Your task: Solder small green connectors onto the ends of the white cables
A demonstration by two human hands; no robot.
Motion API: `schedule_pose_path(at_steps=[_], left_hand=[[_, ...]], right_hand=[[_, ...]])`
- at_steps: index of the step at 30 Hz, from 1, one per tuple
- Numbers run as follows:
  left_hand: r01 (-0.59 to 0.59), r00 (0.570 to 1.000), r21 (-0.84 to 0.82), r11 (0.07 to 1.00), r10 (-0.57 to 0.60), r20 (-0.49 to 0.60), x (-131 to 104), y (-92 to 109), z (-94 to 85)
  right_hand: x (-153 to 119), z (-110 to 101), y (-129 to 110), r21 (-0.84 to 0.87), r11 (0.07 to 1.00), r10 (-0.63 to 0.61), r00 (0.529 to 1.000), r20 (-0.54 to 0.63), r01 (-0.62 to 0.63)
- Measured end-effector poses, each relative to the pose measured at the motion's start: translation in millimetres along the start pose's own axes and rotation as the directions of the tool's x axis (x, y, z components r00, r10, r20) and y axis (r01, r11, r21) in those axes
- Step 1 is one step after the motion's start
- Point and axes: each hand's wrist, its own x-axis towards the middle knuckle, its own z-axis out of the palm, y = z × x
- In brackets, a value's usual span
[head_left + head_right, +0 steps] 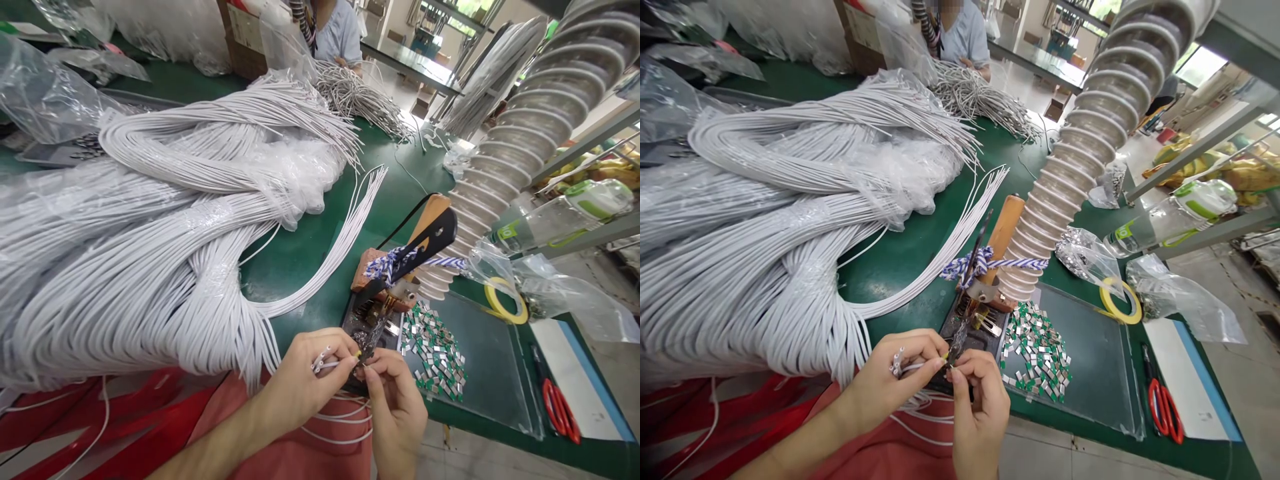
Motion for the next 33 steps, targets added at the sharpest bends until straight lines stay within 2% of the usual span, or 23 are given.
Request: schedule_pose_path(at_steps=[3, 9, 14, 18, 24, 26, 29, 31, 33], left_hand=[[0.006, 1.0, -0.003, 1.0, -0.006, 0.008, -1.2, -1.1, -0.9], [0.026, 1.0, 0.024, 0.999, -0.026, -0.009, -7.1, -8.0, -3.7], [0.04, 0.999, 0.032, 0.999, -0.041, 0.021, -20.8, -15.2, -8.2], [0.065, 0.99, 0.002, 0.998, -0.064, 0.124, -36.2, -19.1, -9.3], [0.064, 0.94, -0.094, 0.994, -0.028, 0.339, -53.4, -17.3, -0.8], [0.039, 0.947, -0.102, 0.994, -0.005, 0.32, -55.6, -15.9, 1.3], [0.01, 0.974, -0.082, 0.997, 0.009, 0.228, -57.2, -15.7, 0.3], [0.07, 0.979, -0.091, 0.993, -0.051, 0.197, -58.9, -18.2, -1.6], [0.213, 0.96, -0.142, 0.967, -0.18, 0.214, -61.9, -23.0, -1.9]], right_hand=[[-0.5, -0.8, -0.2, -0.017, 1.0, -0.026, 1.0, 0.003, 0.026], [-11.7, -3.8, 1.9, -0.001, 1.0, 0.007, 1.0, 0.008, -0.007], [-21.1, -6.8, 0.3, -0.135, 0.991, 0.025, 0.998, 0.059, -0.017], [-25.1, -10.8, -2.6, -0.212, 0.977, 0.013, 0.988, 0.156, 0.021], [-32.8, -24.1, -1.7, -0.154, 0.986, -0.014, 0.962, 0.273, 0.058], [-34.6, -31.5, -3.9, -0.15, 0.986, -0.029, 0.965, 0.26, 0.07], [-36.0, -47.5, -10.7, -0.224, 0.969, -0.053, 0.977, 0.206, 0.1], [-37.7, -61.8, -15.0, -0.297, 0.943, -0.092, 0.976, 0.197, 0.149], [-40.9, -77.9, -17.8, -0.354, 0.91, -0.151, 0.968, 0.199, 0.214]])
